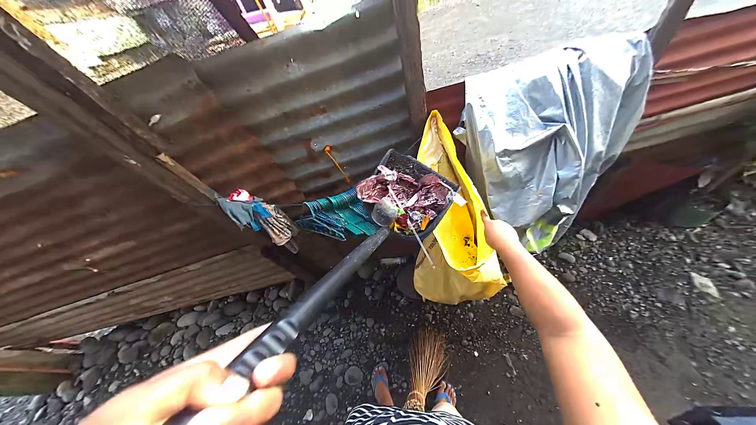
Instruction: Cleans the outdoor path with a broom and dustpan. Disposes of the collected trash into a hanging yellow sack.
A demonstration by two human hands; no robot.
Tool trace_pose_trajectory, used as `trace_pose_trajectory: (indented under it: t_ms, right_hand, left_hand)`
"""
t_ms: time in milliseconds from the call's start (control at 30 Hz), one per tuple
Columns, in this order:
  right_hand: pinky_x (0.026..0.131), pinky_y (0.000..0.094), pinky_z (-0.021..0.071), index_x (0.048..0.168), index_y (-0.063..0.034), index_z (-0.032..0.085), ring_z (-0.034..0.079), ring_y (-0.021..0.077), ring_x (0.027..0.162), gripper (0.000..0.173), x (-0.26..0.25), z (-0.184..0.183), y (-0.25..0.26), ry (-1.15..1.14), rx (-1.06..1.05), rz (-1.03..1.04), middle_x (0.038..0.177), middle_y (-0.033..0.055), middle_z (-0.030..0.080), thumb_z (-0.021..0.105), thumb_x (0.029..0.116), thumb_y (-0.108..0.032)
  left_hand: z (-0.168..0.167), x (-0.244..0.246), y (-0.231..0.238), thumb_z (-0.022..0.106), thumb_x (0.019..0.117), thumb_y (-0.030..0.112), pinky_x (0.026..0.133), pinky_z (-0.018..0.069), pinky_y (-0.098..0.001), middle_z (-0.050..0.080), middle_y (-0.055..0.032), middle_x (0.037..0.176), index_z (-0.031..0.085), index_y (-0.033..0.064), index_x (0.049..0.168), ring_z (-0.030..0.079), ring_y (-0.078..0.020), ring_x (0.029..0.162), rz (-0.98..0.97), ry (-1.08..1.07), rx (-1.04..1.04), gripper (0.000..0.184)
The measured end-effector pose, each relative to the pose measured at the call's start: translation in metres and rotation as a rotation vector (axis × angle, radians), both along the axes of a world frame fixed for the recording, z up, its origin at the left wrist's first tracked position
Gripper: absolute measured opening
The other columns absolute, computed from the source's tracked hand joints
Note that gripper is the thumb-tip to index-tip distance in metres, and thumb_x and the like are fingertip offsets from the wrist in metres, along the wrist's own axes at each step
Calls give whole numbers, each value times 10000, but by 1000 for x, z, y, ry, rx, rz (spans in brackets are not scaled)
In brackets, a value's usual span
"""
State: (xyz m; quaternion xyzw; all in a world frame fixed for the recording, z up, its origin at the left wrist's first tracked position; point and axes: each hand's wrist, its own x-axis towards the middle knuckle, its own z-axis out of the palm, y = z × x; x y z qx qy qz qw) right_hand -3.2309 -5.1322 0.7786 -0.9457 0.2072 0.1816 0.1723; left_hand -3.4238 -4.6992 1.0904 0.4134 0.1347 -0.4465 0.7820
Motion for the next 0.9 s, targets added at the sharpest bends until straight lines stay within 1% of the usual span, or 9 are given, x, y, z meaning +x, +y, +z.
trace_pose_trajectory:
  t_ms: [100,233,300,367,467,633,733,800,900]
  right_hand:
    - [1002,650,475,1660,-203,190,578,464,1278,720,-2,3,-2,-17,4,13,1370,275,601,476,1019,-39]
    - [984,671,474,1656,-182,203,580,484,1264,751,-3,8,-4,-38,23,20,1349,285,610,525,997,-23]
    - [952,680,487,1650,-171,227,593,499,1232,777,-2,8,-4,-55,23,23,1328,292,617,569,972,-8]
    - [940,683,492,1646,-162,244,602,504,1213,766,-1,4,-4,-81,31,21,1309,296,625,580,974,-13]
    - [908,690,510,1628,-133,287,627,510,1163,757,3,-5,-2,-120,24,27,1256,310,643,612,956,-11]
    - [943,675,498,1635,-117,255,610,494,1208,783,-2,5,11,-70,43,64,1304,297,627,609,946,1]
    - [976,665,485,1633,-108,254,588,494,1246,733,-6,13,16,-60,72,83,1342,294,607,566,977,-13]
    - [985,668,482,1623,-103,282,585,493,1251,714,-6,11,18,-72,93,84,1346,295,606,560,973,-5]
    - [974,666,491,1623,-117,288,600,489,1230,696,-3,7,17,-89,117,55,1329,291,617,552,987,-22]
  left_hand:
    - [-1,29,-22,357,990,79,475,470,-86,649,-54,953,586,88,1062,573,4,560,-21,-4,2,240]
    - [3,68,-49,412,991,84,550,524,-98,685,-127,845,661,-35,940,665,-61,629,-20,-11,-43,280]
    - [5,85,-64,457,978,94,569,545,-113,697,-144,833,662,-29,881,695,-92,661,1,-31,-12,258]
    - [11,100,-86,472,989,130,540,541,-130,687,-116,767,633,11,820,695,-96,635,14,-75,145,262]
    - [23,118,-129,486,965,128,491,537,-154,625,-83,683,609,12,921,665,-97,567,1,-110,321,174]
    - [30,150,-203,445,1022,199,500,501,-145,588,-61,773,572,24,1177,599,-74,550,-25,-189,421,266]
    - [31,172,-246,410,1053,292,472,489,-153,601,-51,824,562,72,1164,585,-68,538,-113,-371,552,290]
    - [32,192,-274,380,1066,388,513,501,-187,631,-54,956,518,143,1184,606,-85,611,-137,-521,645,305]
    - [23,217,-320,363,1036,567,558,514,-245,596,-73,1018,509,163,1241,595,-130,678,-258,-745,692,476]
